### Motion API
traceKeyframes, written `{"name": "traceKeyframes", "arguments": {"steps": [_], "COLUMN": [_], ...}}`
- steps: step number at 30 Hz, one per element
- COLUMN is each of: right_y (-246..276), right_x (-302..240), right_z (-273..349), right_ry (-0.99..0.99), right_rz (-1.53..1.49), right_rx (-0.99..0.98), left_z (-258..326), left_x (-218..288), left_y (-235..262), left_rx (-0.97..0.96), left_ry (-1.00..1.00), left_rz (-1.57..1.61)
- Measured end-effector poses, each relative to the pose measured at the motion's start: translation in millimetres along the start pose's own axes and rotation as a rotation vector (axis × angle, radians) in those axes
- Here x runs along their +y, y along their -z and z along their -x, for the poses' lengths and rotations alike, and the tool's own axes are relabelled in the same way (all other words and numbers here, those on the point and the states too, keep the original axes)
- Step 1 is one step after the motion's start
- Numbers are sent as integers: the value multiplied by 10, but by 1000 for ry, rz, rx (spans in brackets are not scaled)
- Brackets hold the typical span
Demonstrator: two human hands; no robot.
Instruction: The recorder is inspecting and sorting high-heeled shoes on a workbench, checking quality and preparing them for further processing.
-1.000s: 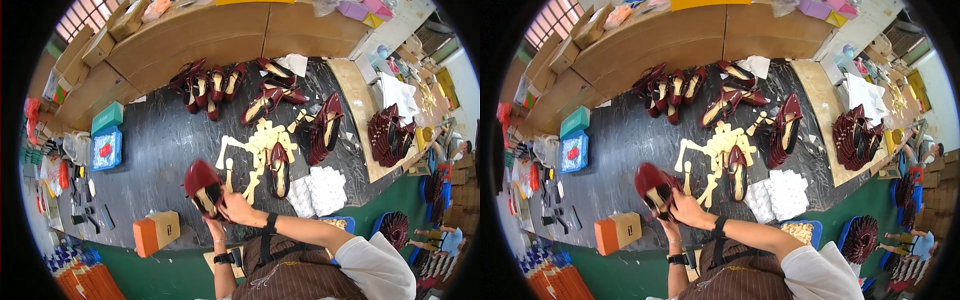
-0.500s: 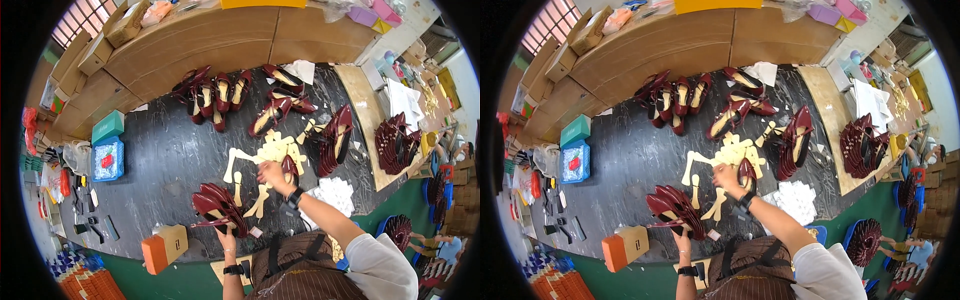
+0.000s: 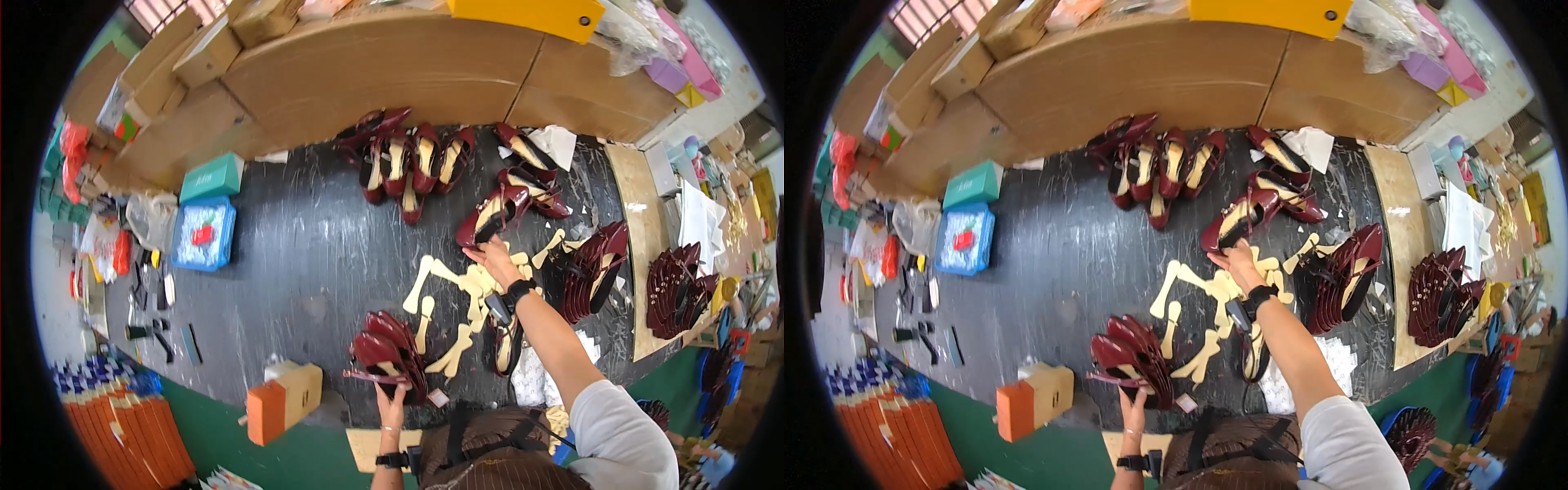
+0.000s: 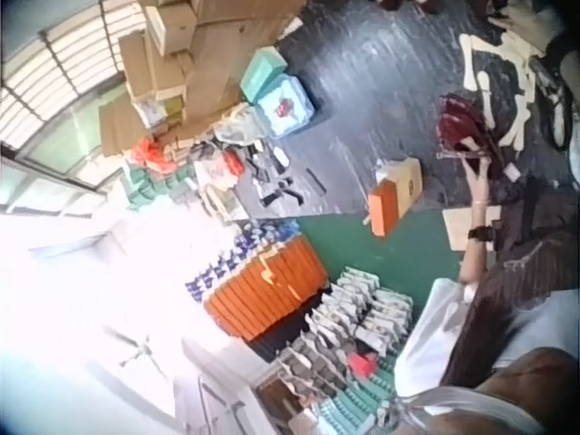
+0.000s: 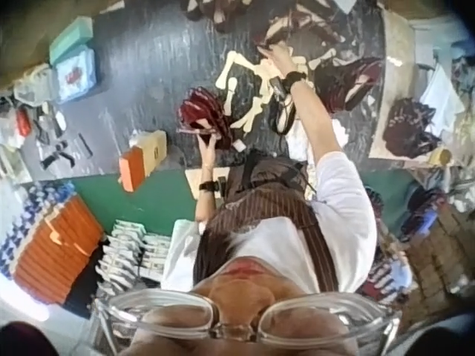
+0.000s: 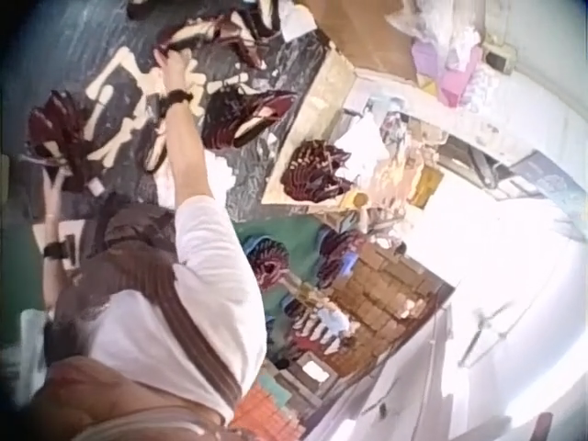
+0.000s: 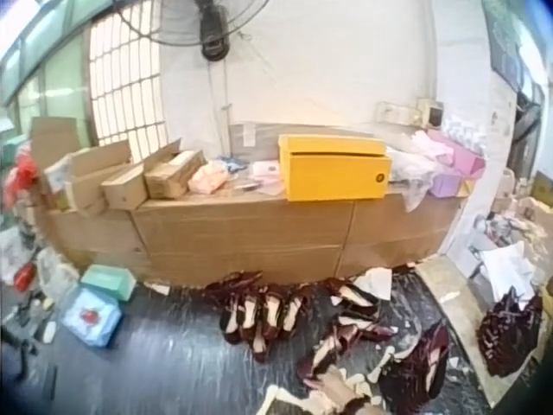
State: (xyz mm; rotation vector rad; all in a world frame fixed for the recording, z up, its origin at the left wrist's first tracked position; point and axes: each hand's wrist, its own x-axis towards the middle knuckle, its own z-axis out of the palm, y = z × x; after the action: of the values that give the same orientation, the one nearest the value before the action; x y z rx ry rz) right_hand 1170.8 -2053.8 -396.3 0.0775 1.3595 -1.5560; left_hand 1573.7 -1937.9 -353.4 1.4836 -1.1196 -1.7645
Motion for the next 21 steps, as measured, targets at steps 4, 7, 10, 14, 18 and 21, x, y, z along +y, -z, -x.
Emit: {"name": "traceKeyframes", "arguments": {"steps": [4, 7, 10, 14, 18, 21], "right_y": [-463, -576, -759, -966, -653, -616], "right_x": [12, 27, 298, 732, 1274, 1304], "right_z": [1108, 1914, 2581, 3012, 2888, 2984], "right_ry": [128, 365, 470, 541, 738, 513], "right_rz": [200, 482, 665, 705, 1098, 1220], "right_rx": [-272, -283, -319, -331, -271, -421], "left_z": [90, 41, 42, 41, 120, 166], "left_x": [-88, 82, 58, -225, -262, -319], "left_y": [215, 81, 83, 223, 142, 231], "left_rx": [62, -44, -52, -59, -13, -89], "left_ry": [37, 71, 48, 26, 72, 48], "left_rz": [-89, 86, 188, 350, 321, 328]}}
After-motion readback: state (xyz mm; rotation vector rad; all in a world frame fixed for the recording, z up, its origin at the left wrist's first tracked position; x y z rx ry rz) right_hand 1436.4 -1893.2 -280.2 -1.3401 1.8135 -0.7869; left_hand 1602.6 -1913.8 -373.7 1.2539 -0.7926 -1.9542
